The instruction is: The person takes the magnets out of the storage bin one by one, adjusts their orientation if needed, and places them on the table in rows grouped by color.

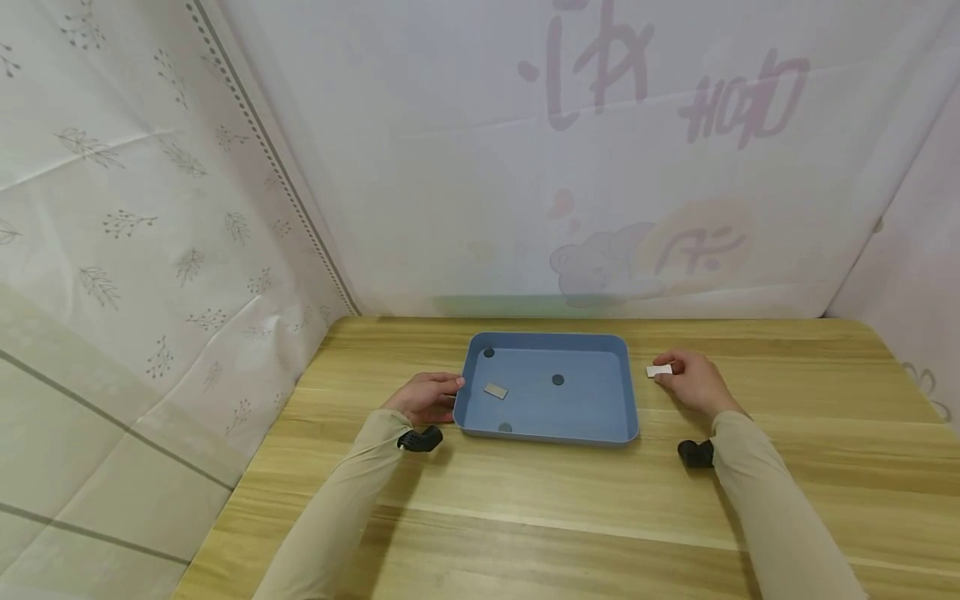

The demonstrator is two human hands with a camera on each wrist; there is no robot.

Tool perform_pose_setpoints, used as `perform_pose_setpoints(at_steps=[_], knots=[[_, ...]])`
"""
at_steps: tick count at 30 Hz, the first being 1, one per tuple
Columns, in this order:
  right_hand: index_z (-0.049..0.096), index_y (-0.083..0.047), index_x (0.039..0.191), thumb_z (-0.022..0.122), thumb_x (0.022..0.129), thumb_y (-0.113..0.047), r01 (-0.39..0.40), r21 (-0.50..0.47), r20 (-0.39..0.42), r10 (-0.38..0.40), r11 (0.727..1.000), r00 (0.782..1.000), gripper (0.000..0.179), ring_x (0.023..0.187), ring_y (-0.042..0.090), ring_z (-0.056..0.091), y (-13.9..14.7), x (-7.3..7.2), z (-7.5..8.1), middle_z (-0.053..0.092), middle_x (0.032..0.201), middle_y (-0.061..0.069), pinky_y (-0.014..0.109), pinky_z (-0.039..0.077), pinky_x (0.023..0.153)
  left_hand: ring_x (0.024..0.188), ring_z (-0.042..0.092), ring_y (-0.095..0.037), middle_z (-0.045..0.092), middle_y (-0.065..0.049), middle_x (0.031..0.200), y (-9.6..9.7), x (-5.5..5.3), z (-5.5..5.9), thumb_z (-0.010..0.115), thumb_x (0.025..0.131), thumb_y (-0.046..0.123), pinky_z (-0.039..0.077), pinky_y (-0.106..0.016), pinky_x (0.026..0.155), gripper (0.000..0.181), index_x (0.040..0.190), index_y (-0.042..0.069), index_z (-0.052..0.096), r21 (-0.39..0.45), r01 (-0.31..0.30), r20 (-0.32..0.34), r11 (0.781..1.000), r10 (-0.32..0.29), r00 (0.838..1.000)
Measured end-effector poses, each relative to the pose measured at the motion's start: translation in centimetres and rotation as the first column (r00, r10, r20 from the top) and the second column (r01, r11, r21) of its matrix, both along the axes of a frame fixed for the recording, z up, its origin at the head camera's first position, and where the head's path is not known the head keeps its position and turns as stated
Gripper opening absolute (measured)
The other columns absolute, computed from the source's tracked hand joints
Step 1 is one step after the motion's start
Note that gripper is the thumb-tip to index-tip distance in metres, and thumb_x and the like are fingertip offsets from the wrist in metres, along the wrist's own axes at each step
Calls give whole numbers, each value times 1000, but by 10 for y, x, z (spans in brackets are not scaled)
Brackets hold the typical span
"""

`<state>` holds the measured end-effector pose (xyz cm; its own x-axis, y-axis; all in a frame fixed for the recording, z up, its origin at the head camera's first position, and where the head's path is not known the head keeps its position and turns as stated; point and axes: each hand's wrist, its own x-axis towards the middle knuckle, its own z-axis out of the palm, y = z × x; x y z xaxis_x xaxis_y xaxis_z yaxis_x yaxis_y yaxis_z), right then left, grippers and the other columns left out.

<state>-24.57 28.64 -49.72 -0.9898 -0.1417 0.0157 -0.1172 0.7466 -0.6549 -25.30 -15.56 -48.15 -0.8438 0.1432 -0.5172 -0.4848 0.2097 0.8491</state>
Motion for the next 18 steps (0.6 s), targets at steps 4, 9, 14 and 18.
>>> perform_pose_setpoints(at_steps=[4, 9, 14, 18], knots=[[59, -3, 113, 59, 87, -24, -5, 3, 4, 5, 1000, 1000, 34, 86, 26, 48, 1, 0, -1, 55, 94, 15, 33, 37, 68, 76, 61, -17, 64, -9, 93, 0, 0, 0, 60, 86, 24, 52, -33, 62, 40, 122, 8, 54, 3, 6, -4, 1000, -6, 1000], [58, -3, 114, 58, 88, -26, -6, 3, 15, 5, 1000, 1000, 35, 88, 27, 46, 1, 0, 0, 54, 98, 17, 35, 37, 70, 75, 62, -17, 64, -9, 92, 0, 1, 0, 60, 86, 24, 52, -32, 61, 40, 122, 7, 54, 0, 8, -6, 1000, -8, 1000], [59, -3, 112, 59, 87, -24, 0, 13, 0, 0, 1000, 1000, 32, 88, 27, 47, 0, 0, -1, 56, 98, 17, 35, 37, 71, 75, 62, -17, 65, -11, 94, 0, 0, 0, 60, 86, 25, 52, -32, 62, 41, 122, 8, 54, -9, 15, -4, 1000, -15, 1000], [59, -2, 111, 59, 87, -22, 1, 12, -16, -1, 1000, 1000, 32, 92, 30, 49, -2, 0, -1, 57, 102, 21, 40, 38, 74, 75, 62, -17, 64, -14, 99, -1, 0, -1, 61, 86, 26, 53, -34, 64, 42, 123, 8, 54, -19, 22, -6, 1000, -22, 1000]])
